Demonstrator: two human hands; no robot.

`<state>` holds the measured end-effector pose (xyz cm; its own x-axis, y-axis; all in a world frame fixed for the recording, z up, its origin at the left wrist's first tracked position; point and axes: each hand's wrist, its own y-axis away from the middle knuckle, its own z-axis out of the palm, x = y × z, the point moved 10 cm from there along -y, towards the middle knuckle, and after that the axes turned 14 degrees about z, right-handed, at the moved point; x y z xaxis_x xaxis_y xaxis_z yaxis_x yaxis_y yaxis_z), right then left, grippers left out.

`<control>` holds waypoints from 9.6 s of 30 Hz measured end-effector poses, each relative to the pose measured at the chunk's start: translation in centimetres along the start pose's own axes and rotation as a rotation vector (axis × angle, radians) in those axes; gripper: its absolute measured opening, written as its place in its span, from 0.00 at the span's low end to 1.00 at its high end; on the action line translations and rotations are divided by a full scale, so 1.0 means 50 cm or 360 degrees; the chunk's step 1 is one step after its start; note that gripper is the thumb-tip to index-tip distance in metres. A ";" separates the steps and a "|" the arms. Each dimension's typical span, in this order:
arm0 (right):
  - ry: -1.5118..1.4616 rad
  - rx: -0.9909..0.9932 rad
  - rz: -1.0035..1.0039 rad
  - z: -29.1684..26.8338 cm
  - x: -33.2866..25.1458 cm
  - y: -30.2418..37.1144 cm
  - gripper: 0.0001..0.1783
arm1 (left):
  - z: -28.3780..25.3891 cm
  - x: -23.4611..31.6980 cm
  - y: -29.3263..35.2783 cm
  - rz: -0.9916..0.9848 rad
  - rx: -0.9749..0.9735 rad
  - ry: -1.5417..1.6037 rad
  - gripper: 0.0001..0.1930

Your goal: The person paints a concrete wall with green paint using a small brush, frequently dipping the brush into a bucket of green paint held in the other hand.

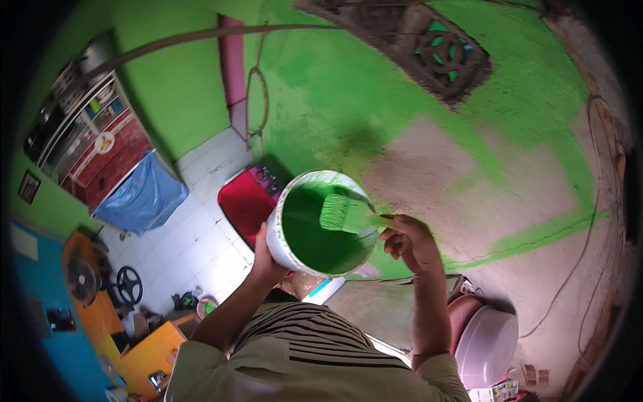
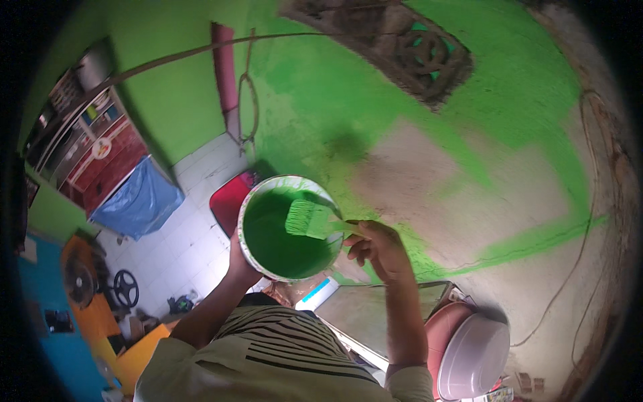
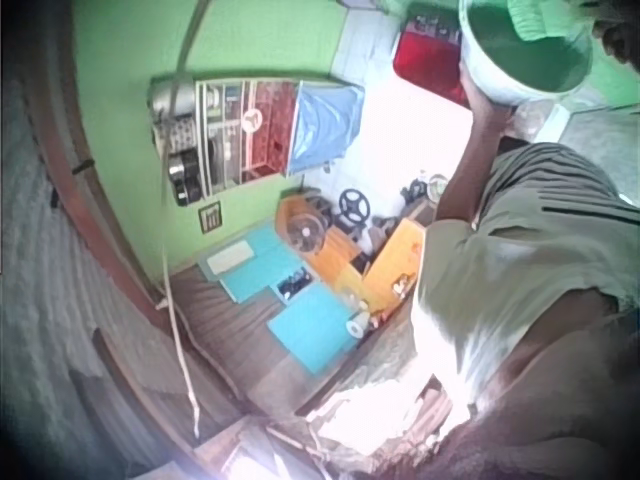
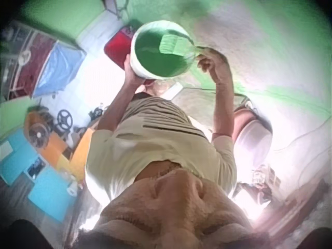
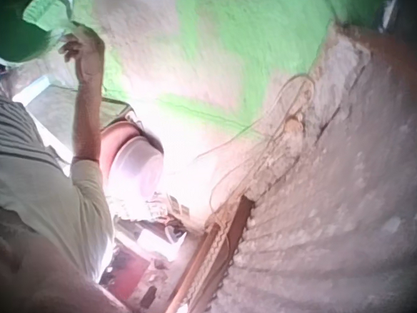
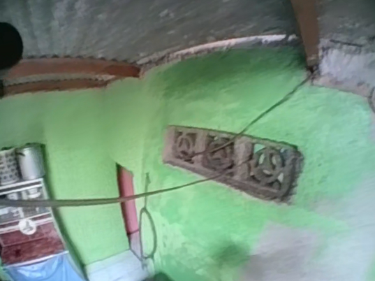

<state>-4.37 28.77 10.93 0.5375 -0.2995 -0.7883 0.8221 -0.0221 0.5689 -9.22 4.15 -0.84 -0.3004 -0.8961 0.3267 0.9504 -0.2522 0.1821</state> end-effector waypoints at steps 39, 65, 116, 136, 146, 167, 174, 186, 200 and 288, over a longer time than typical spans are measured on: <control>-0.0095 0.1191 -0.1506 -0.337 -0.392 0.206 0.16 | 0.002 -0.011 0.015 -0.0119 -0.0175 0.0058 0.34; 0.2544 0.1732 -0.1923 -0.143 -0.374 0.045 0.07 | 0.028 0.087 0.024 0.0244 -0.0106 -0.0061 0.25; 0.2367 0.2054 -0.2214 -0.069 -0.697 0.220 0.05 | 0.066 0.104 0.041 0.0325 -0.0160 -0.0139 0.24; 0.2320 0.1760 -0.2077 -0.199 -0.534 0.191 0.02 | 0.037 0.048 0.033 0.0167 -0.0013 -0.0014 0.23; 0.2544 0.2192 -0.2081 -0.182 -0.505 0.215 0.02 | 0.027 0.029 0.030 0.0184 -0.0114 -0.0077 0.23; 0.2609 0.2411 -0.1964 -0.247 -0.450 0.208 0.05 | 0.023 0.011 0.032 0.0108 -0.0082 0.0013 0.25; 0.2278 0.1758 -0.1808 -0.242 -0.368 0.141 0.06 | 0.052 0.030 0.033 0.0129 -0.0141 0.0025 0.26; 0.1463 0.2402 -0.2209 -0.270 -0.526 0.338 0.10 | 0.029 0.015 0.030 0.0105 -0.0120 0.0047 0.27; 0.1555 0.2306 -0.1843 -0.329 -0.506 0.301 0.08 | 0.109 0.060 0.035 0.0691 -0.0728 -0.1061 0.25; 0.2888 0.2087 -0.2051 0.064 -0.824 0.248 0.07 | 0.085 0.093 0.057 0.0487 -0.0539 -0.0586 0.24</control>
<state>-16.92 37.77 51.20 0.2824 0.9041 0.3208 0.6198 0.0832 -0.7803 -8.25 0.81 5.15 0.0412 -0.7760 0.6294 0.9530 -0.1587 -0.2580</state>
